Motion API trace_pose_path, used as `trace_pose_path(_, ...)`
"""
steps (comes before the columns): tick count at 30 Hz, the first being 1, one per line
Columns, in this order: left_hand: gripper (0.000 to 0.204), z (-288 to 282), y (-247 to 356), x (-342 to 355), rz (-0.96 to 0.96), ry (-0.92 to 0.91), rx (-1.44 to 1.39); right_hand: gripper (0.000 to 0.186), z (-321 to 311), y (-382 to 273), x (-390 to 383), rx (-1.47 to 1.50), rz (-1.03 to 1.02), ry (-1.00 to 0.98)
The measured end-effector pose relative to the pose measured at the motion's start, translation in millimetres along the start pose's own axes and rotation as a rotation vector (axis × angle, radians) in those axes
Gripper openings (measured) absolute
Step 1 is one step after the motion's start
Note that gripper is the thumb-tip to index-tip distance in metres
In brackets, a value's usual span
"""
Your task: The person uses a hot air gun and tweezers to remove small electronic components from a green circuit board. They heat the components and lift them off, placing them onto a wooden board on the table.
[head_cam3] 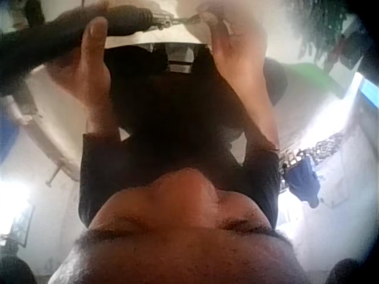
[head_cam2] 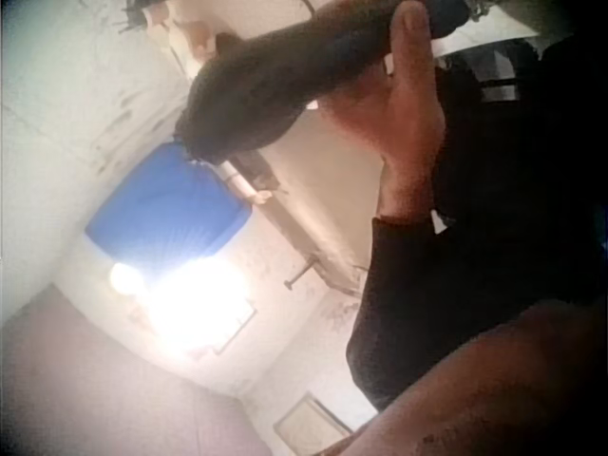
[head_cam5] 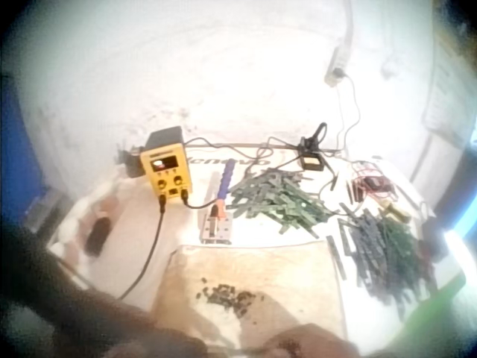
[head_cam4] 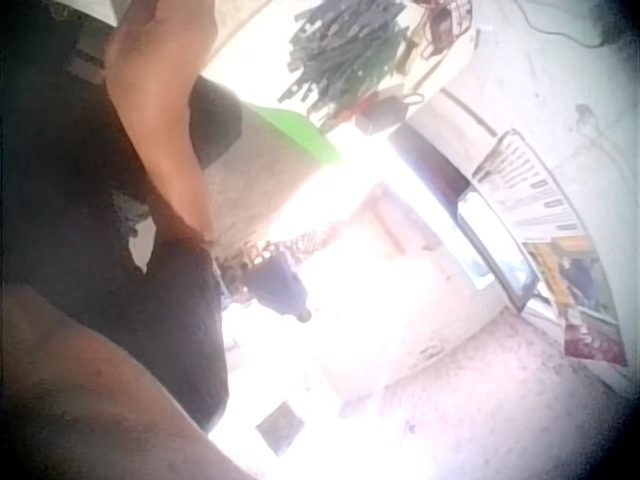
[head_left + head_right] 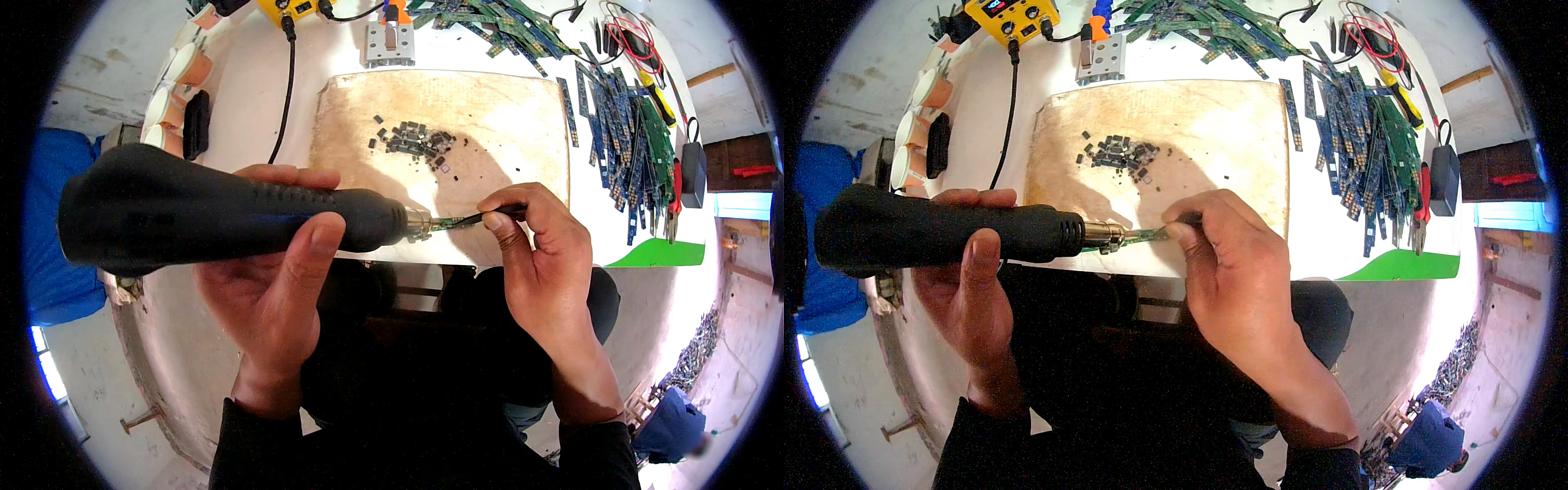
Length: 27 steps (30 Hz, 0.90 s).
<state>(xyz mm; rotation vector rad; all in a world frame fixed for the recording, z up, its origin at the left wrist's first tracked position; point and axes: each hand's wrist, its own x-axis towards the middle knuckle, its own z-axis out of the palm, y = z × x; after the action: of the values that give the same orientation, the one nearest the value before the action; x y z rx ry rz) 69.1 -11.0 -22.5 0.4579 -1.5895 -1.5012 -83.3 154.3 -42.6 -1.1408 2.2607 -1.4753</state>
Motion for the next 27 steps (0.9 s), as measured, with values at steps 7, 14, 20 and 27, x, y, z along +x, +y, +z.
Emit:
trace_pose_path(7,0.040,-2.3,0.1,1.3,-0.031,-0.014,0.030,0.010,-0.5,2.5,-0.3,-0.011,-0.006,-0.003)
trace_pose_path(14,0.039,-0.8,-1.4,1.3,-0.002,-0.009,-0.017,0.011,-0.1,2.7,-0.5,-0.007,-0.014,0.005)
trace_pose_path(20,0.040,-4.0,-3.5,1.4,-0.009,-0.013,0.010,0.010,-0.4,2.2,-0.4,-0.020,-0.009,0.011)
trace_pose_path(27,0.040,-3.4,-3.8,1.1,-0.006,-0.006,0.003,0.011,-0.2,2.9,-0.7,-0.025,-0.014,0.013)
